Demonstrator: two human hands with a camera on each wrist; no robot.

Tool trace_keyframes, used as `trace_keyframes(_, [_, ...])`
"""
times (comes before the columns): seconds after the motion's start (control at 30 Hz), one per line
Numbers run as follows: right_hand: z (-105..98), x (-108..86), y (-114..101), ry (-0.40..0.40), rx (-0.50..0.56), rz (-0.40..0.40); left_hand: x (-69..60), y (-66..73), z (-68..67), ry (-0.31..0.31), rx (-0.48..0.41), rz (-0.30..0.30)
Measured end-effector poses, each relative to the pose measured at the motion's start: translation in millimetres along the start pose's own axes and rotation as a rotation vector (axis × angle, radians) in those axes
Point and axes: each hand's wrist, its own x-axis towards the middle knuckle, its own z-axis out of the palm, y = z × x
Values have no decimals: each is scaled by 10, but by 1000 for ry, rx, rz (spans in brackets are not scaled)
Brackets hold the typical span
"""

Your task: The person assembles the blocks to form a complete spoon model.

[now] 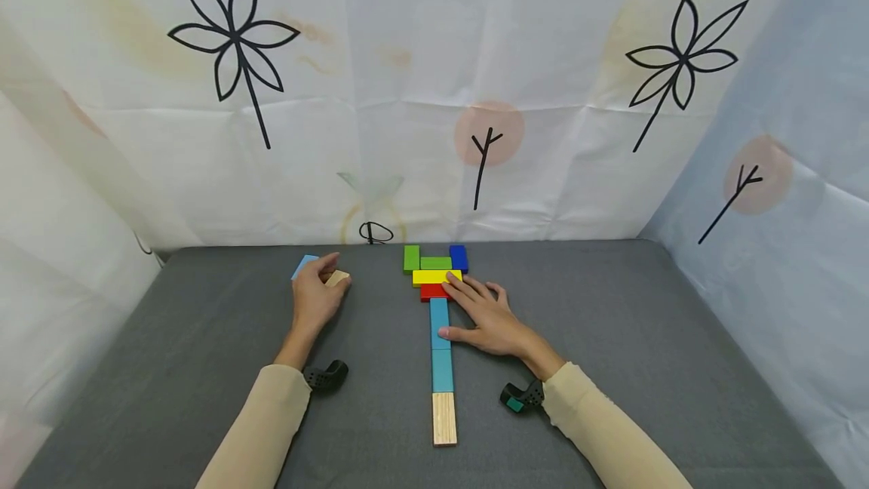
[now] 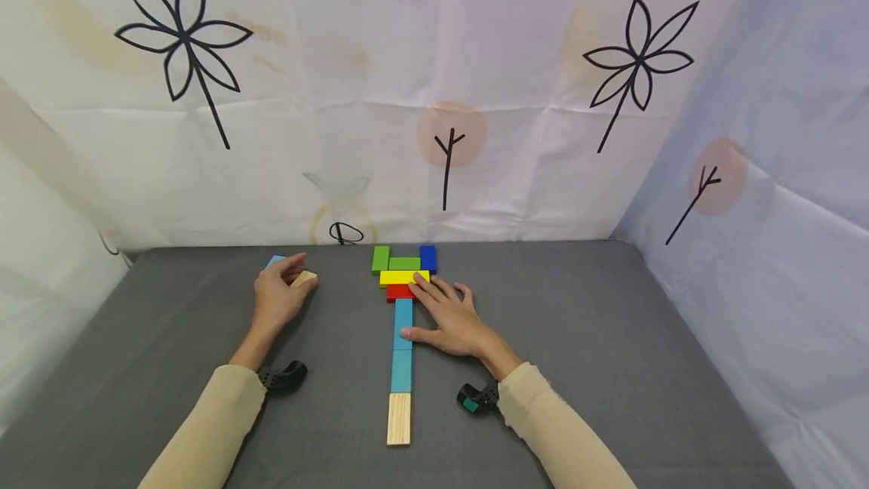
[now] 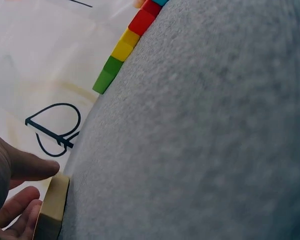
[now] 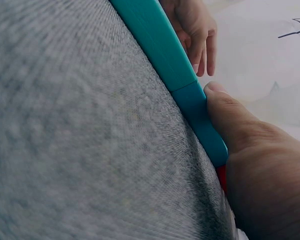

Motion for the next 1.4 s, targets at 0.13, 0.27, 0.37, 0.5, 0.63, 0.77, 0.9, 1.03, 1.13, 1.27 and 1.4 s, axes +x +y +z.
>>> trace_keyframes(0.13, [6,3,5,-2,5,0,-2,-12,-27,-2,59,-44])
trace_keyframes(0.27, [9,1,8,1,3,-3,-13,-1,-66,-29,155,-94])
trace_keyframes(0.37, [9,1,10,-3,3,4,-16,26,-91,-53,201,-104])
trace_keyframes(0.5, [11,4,17,-11,4,15,-16,47,-106,-75,217,-108])
trace_keyframes(0.63, [16,3,25,-11,2,14,-25,36,-86,-113,166,-94])
trace_keyframes(0.77, [19,4,26,-9,3,12,-18,26,-70,-155,119,-68])
trace_keyframes(0.9, [16,5,26,-9,1,10,-2,41,-148,-198,167,-88])
trace_keyframes(1.03, [12,6,24,-9,2,13,5,70,-260,-256,220,-136])
trace_keyframes(1.13, [12,6,26,-8,-1,13,7,83,-288,-268,229,-149])
trace_keyframes(1.27, [17,6,26,-14,9,15,14,99,-227,-249,200,-105])
trace_keyframes(1.4, [19,13,18,-17,16,18,28,150,-115,-244,140,-25])
